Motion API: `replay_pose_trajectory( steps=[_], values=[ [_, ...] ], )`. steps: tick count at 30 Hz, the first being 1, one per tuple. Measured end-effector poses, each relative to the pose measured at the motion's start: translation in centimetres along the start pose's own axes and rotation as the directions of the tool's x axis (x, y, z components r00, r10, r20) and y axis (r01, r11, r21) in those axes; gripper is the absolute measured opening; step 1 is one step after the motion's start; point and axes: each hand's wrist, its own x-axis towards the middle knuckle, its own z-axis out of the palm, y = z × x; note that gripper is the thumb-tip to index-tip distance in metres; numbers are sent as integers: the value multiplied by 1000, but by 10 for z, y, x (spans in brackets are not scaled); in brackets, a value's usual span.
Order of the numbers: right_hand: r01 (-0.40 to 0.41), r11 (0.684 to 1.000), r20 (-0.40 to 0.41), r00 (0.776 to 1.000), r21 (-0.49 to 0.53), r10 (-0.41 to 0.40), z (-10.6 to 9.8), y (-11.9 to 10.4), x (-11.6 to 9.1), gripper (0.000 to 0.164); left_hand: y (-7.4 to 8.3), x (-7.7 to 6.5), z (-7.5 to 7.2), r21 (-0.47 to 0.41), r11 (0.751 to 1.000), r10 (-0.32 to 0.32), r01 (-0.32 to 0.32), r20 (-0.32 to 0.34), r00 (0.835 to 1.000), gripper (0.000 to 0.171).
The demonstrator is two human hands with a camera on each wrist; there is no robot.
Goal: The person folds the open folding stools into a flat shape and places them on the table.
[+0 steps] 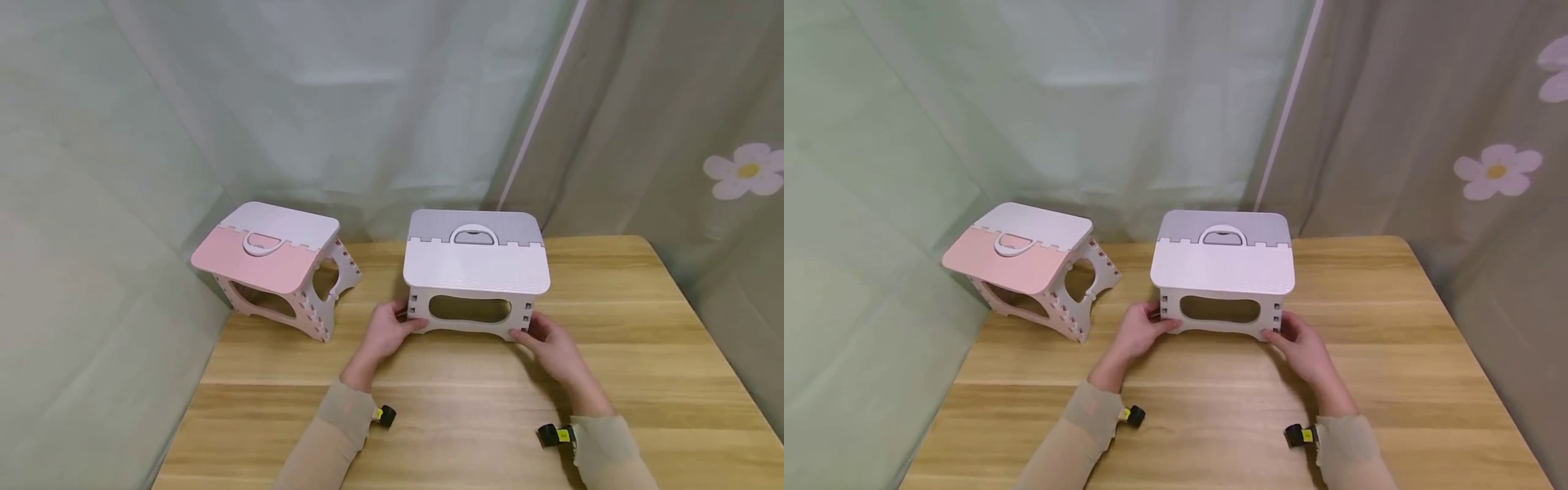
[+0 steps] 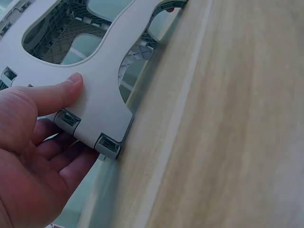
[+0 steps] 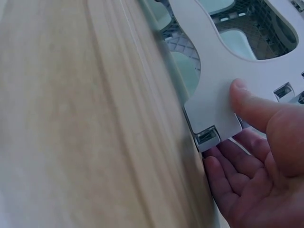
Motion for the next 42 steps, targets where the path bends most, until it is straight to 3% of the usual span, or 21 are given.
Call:
replay_pose_trajectory(
  steps=[15, 42],
  values=[
    [-9, 1000, -25, 1000, -24, 9, 0, 7, 3, 57, -8, 1, 3, -5, 1000, 1, -1, -9, 1000, 34],
    [-47, 999, -24, 999, -12, 47, 0, 5, 2, 53, -9, 2, 3, 30, 999, 42, -42, 6, 999, 32]
  ],
)
